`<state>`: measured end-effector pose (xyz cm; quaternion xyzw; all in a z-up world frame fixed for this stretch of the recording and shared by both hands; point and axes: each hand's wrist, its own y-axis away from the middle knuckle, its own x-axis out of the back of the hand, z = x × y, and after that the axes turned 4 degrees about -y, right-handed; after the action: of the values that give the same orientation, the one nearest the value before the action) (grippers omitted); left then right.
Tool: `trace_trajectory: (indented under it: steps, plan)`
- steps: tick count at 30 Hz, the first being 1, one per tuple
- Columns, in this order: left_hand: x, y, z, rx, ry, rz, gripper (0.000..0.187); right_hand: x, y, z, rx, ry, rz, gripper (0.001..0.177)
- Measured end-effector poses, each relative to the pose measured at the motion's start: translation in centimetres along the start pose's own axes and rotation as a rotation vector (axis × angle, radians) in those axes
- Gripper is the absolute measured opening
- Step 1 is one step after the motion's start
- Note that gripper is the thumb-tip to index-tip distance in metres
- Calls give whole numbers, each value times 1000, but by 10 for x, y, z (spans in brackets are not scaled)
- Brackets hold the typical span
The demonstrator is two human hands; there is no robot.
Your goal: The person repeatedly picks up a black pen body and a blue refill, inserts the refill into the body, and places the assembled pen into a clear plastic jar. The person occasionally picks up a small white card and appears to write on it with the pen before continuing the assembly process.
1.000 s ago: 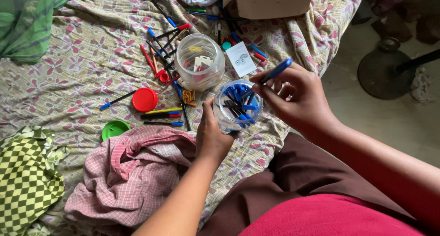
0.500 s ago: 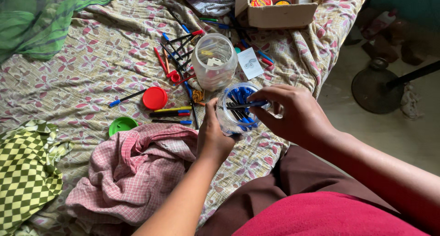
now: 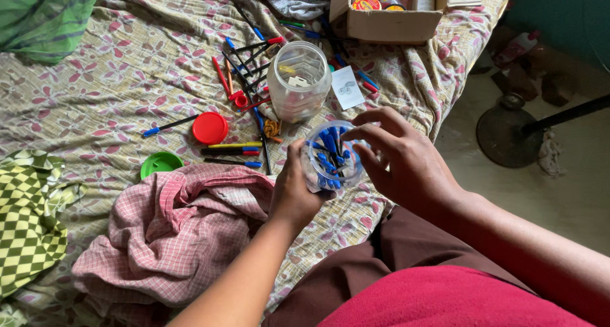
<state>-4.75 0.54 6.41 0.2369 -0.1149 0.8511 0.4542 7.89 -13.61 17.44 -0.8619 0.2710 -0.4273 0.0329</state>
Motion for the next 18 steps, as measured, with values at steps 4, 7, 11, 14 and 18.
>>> trace_trajectory:
  steps: [4,7,11,14,18]
  plan:
    - [-9,1,-10,28,51,46,100,0,-2,15,39,15,20,24]
    - [-12,-7,-23,-58,-62,19,103,-2,1,23,-35,30,-71,32]
    - [-13,-6,-36,-27,-32,-32,117,-3,0,31,3,-13,-110,27]
    - [-8,-13,-41,-18,-85,-89,128,-3,1,37,86,27,-164,19]
    - [2,-25,-39,18,-164,-41,134,-11,-1,40,6,37,-151,16]
